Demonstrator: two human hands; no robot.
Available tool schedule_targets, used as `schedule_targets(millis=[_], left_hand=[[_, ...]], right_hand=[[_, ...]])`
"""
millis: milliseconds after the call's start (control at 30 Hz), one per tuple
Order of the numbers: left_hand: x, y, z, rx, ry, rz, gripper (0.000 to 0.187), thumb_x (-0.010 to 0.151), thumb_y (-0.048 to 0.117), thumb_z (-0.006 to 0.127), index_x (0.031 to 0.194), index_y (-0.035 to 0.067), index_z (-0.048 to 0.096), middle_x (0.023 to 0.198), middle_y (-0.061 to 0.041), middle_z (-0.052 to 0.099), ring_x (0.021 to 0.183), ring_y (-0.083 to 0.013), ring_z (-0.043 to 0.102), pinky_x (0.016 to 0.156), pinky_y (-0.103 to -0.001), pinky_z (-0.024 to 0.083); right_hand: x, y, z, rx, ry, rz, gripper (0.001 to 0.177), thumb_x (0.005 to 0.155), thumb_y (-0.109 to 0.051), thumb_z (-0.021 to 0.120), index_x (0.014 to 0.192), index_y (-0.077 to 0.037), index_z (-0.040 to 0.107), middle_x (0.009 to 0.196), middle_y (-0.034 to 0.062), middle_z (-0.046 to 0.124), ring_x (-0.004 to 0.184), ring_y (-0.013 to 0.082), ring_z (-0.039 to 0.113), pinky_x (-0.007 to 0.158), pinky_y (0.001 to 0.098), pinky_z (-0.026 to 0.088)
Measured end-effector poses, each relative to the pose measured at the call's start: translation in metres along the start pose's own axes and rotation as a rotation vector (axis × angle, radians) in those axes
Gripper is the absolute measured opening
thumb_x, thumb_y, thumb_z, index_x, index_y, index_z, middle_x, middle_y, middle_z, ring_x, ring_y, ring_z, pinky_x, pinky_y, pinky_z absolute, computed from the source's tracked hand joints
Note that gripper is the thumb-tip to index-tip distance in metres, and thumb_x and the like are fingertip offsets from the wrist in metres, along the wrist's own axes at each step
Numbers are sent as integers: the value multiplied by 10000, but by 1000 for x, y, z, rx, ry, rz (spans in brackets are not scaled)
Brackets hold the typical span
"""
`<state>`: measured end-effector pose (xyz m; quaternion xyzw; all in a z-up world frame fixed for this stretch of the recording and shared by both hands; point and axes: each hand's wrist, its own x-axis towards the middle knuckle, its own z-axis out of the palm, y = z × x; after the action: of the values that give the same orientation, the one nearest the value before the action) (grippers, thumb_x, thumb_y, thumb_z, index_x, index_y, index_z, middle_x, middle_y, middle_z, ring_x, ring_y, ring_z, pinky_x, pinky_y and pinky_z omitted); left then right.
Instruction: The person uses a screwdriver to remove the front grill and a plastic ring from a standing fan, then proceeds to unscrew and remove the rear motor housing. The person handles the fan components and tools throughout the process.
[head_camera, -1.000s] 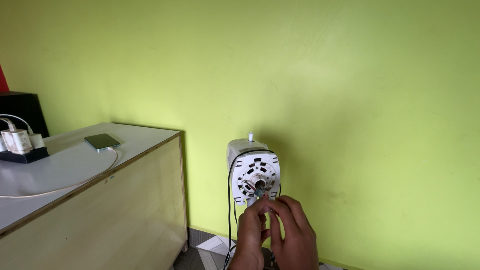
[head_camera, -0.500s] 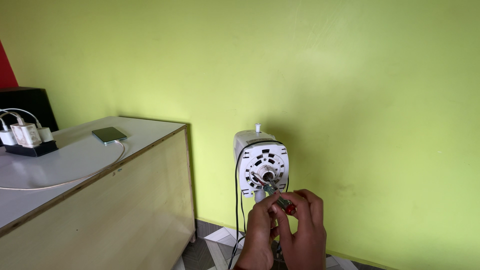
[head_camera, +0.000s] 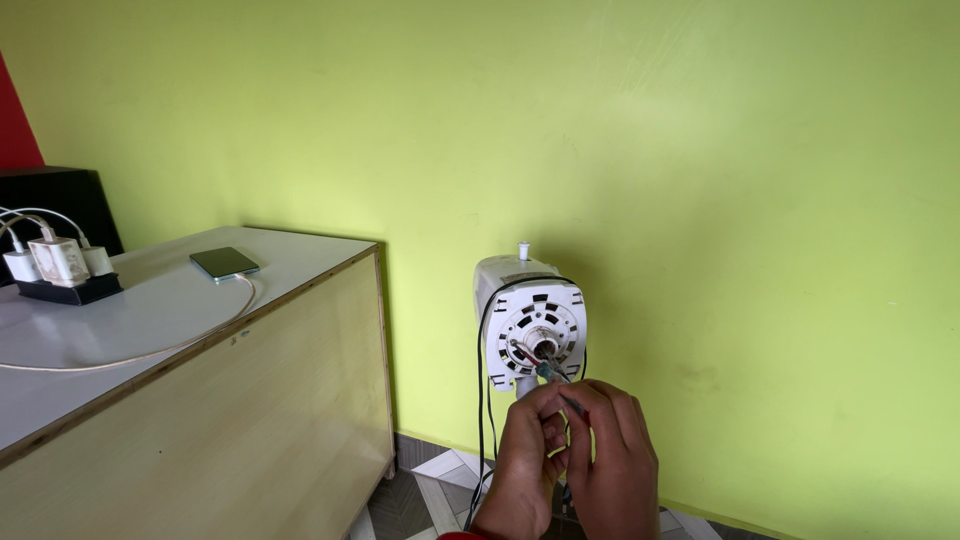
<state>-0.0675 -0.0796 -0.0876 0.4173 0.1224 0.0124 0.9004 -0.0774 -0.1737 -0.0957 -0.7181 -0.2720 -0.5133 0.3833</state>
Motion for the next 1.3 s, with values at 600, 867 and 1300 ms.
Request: schedule_targets(millis=[600,867,1300], left_hand=[[-8,15,-2,184,35,4,407,888,562,700,876,156,668,684,33,476,696,-106,490,703,-306,415],[-15,17,4,238,97,-59,380,889,564,673,890,185,654,789,33,560,761,-89,524,762,-309,421],[-5,11,-4,258,14,-58,476,964,546,569,1105,142,777,723,67,531,705,-80,483,711,-281,399]], right_hand=[[-4,2,7,-12,3,-155,277,845,-15,659,1115,-71,687,1198,128,665,1021,307,703,811,387,582],[-8,12,8,-4,-33,-63,220,850,-42,753,1049,-111,693,1128,71,697,991,240,736,782,360,600],[-18,14,10,8,67,-192,202,870,10,708,1043,-93,694,1108,88,714,1055,257,716,870,377,583]])
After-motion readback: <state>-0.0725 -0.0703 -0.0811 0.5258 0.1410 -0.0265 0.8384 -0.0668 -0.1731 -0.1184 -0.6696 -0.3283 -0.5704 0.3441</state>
